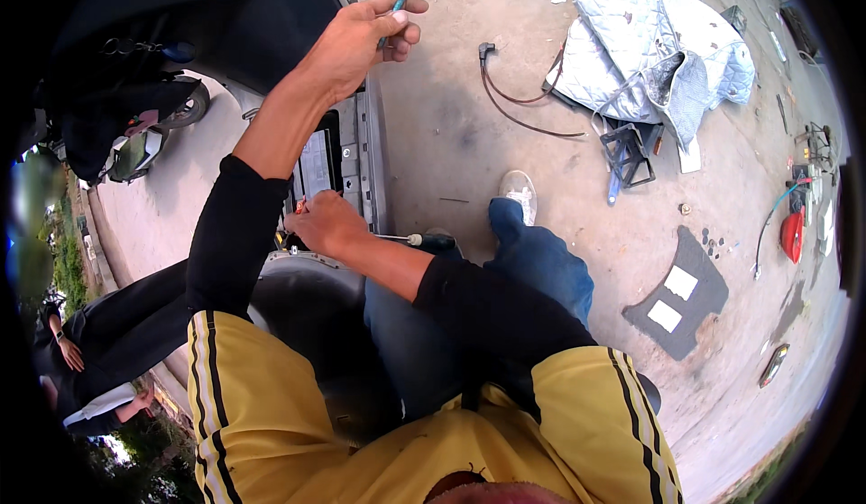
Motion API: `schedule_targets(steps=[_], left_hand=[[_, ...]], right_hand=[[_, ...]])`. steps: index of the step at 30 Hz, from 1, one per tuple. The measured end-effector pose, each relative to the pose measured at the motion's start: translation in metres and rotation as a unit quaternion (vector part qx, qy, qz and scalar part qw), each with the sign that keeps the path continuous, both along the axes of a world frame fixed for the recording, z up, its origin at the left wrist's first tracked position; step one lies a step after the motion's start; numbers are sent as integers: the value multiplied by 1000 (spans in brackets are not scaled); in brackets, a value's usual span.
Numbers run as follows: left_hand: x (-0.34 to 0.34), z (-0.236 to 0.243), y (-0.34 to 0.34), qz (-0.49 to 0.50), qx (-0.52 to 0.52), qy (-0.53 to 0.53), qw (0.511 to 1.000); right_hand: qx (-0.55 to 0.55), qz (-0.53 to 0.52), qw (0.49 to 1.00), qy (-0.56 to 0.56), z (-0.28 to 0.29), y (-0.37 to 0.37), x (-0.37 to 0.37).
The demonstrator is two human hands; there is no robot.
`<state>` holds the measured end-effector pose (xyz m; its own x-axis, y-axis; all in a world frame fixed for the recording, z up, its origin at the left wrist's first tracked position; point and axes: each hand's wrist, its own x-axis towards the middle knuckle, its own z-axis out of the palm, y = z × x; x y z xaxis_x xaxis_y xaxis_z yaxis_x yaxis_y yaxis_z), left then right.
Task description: The person works on a scooter's battery compartment, using a screwdriver to loosen and tighten terminal bolts. They connect and disconnect orange and black wires, then remove and reposition the battery within the compartment.
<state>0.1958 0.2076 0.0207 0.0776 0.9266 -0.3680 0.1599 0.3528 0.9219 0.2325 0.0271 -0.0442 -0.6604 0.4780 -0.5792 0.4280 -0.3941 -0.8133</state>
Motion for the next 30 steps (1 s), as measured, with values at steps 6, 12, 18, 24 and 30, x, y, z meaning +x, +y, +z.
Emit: schedule_targets(steps=[6,12,18,24,30], left_hand=[[-56,77,-80,30,14,59,998],[-96,96,-164,70,-81,250,962],[-113,48,-202,100,-88,244,961],[-100,38,-188,96,-109,186,972],[-110,19,-195,98,-98,170,976]], right_hand=[[-99,-121,980,122,-17,15,4],[-190,-164,956,153,2,31,10],[-197,-164,955,151,7,38,14],[-202,-163,956,137,5,56,26],[-181,-153,962,138,12,51,19]])
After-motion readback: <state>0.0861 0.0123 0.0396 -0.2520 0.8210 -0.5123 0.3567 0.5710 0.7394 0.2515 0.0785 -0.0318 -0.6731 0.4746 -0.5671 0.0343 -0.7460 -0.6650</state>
